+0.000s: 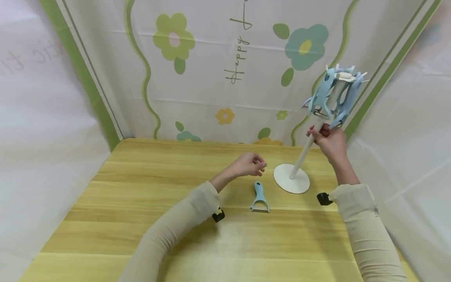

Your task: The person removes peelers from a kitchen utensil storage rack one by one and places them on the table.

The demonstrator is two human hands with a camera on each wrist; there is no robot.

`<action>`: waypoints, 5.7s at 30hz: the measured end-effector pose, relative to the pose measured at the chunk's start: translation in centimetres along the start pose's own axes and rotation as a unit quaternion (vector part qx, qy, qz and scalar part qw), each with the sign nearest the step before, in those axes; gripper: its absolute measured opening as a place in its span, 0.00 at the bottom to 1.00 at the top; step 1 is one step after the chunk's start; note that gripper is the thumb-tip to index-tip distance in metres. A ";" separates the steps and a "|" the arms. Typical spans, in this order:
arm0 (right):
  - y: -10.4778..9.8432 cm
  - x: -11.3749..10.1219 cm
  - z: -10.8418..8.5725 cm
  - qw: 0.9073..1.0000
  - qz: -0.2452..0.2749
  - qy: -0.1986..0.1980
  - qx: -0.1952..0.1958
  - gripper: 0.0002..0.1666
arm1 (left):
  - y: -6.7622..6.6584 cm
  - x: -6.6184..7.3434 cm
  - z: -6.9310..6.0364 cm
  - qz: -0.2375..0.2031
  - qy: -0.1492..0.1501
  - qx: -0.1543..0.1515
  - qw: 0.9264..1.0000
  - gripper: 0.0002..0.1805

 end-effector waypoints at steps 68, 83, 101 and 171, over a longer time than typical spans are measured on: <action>-0.4 -0.5 0.0 1.000 -0.009 -0.022 0.002 0.20 | -2.7 21.5 8.3 -0.011 0.135 0.156 0.978 0.29; -0.3 -0.3 0.0 0.999 -0.029 -0.027 0.016 0.17 | -4.1 21.5 8.1 -0.022 0.115 0.182 0.976 0.23; -0.2 -0.2 -0.1 0.999 -0.032 -0.030 0.019 0.19 | -5.5 22.6 7.1 0.028 0.132 0.200 0.970 0.20; -0.1 -0.2 -0.2 1.000 0.004 -0.017 0.014 0.22 | -4.9 11.1 3.0 -0.106 0.111 0.108 0.982 0.16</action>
Point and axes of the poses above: each hand's wrist, its own z-axis towards the middle knuckle, its own y-axis out of the palm, x = y × z, the point moved 8 cm from there along z, towards the middle knuckle, and after that the axes turned 1 degree about -y, right-handed, at the moved point
